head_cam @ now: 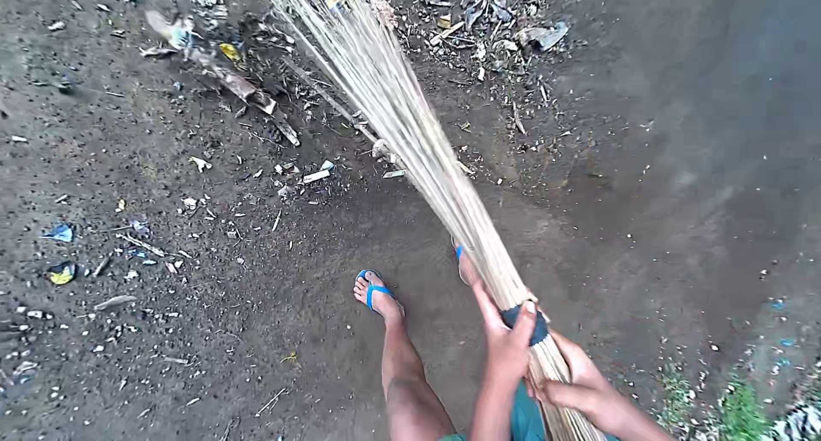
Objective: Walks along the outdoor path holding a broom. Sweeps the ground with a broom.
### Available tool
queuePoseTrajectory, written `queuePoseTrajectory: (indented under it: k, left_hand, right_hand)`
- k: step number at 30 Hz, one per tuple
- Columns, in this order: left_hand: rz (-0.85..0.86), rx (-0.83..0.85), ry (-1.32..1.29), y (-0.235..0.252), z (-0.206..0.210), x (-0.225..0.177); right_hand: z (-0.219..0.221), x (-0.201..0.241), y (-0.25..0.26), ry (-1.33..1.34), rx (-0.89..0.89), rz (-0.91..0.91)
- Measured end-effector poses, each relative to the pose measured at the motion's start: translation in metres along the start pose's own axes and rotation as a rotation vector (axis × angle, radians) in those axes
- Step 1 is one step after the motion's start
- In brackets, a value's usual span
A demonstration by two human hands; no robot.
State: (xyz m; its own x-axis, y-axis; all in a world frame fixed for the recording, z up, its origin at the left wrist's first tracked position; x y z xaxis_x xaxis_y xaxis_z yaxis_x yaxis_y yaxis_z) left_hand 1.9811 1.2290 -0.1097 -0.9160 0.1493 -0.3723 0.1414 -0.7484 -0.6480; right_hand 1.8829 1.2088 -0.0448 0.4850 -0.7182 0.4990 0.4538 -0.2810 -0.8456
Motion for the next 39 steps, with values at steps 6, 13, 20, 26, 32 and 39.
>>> queuePoseTrajectory:
  k: [6, 13, 20, 26, 32, 39]
  left_hand:
    - [-0.460, 0.232, -0.207, 0.039, 0.088, 0.071]
    - [0.137, -0.442, -0.358, -0.075, -0.115, 0.011]
    - [0.327, -0.552, -0.128, -0.103, -0.060, -0.049]
    - [-0.133, 0.047, -0.423, -0.096, 0.063, 0.042]
    - [-0.482, 0.062, -0.288, -0.037, 0.051, 0.089]
    - [0.073, -0.461, -0.094, -0.146, -0.125, -0.037]
  right_hand:
    - [-0.057, 0.033, -0.038, -0.092, -0.436, 0.181]
    - [0.095, -0.007, 0.060, -0.549, 0.539, 0.395]
    - [0.084, 0.012, 0.030, -0.370, 0.674, 0.206]
    - [0.003, 0.031, -0.113, -0.493, -0.084, 0.345]
    - [-0.022, 0.001, -0.064, -0.152, -0.333, 0.375]
    - [0.148, -0.023, 0.014, -0.363, 0.398, 0.268]
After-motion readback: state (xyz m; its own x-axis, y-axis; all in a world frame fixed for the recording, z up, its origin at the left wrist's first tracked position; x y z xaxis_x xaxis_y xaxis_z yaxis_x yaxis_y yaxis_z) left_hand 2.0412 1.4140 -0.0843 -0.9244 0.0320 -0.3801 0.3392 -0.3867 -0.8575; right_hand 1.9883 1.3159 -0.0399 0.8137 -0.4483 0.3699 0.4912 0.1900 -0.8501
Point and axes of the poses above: each hand's wrist, its own y-axis towards the middle knuckle, its own z-axis out of the palm, x = y × z, the point moved 5 cm from there along y, towards the middle knuckle, and after that the axes turned 7 degrees about x, right-handed, at the moved point
